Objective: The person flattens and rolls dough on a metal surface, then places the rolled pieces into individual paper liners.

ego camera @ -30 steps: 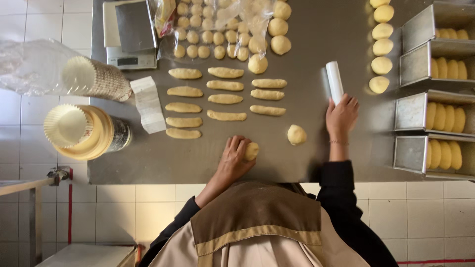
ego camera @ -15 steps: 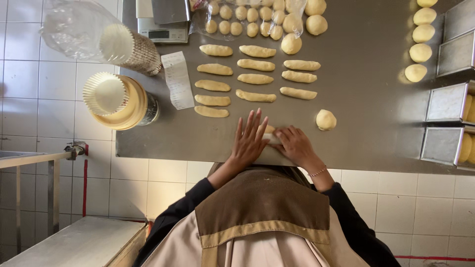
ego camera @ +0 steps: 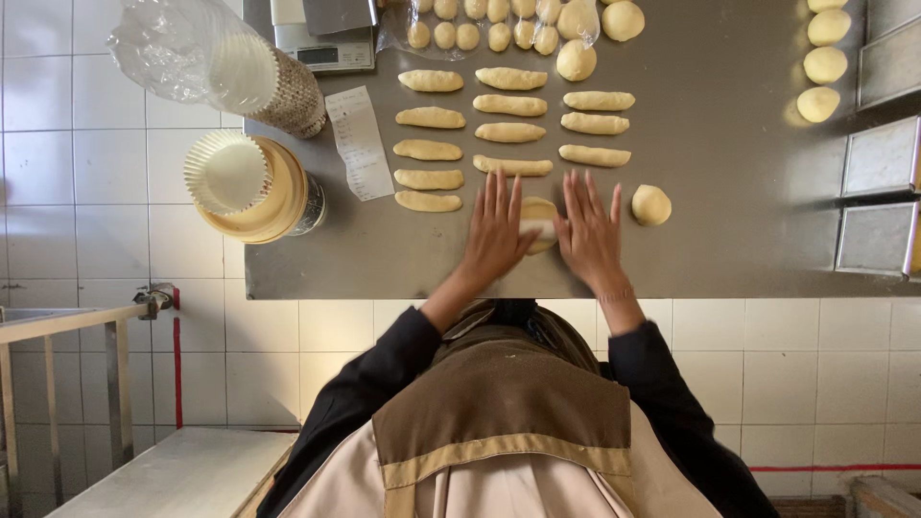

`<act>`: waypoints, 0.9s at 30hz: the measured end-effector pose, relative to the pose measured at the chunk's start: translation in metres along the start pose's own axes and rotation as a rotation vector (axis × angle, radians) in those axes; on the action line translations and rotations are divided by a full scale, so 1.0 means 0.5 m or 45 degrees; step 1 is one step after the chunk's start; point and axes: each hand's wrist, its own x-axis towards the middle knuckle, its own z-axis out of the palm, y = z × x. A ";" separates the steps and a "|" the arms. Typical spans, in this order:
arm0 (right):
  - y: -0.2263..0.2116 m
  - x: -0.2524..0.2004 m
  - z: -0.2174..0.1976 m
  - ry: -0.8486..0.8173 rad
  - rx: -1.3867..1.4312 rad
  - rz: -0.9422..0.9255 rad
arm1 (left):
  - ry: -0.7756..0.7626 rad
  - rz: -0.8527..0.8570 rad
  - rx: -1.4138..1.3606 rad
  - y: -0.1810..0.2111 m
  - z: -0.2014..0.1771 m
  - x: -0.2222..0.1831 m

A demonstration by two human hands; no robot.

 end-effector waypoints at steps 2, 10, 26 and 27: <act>-0.016 -0.074 0.003 0.025 0.094 -0.038 | -0.028 0.038 0.064 0.020 0.006 -0.080; 0.038 -0.213 0.051 0.153 -0.036 -0.291 | -0.146 0.398 0.114 -0.009 -0.038 -0.202; 0.418 -0.007 -0.125 -0.163 0.253 -0.282 | 0.187 0.053 0.022 0.258 0.148 0.216; 0.416 0.009 -0.120 -0.250 0.148 -0.088 | 0.201 0.043 0.028 0.263 0.150 0.233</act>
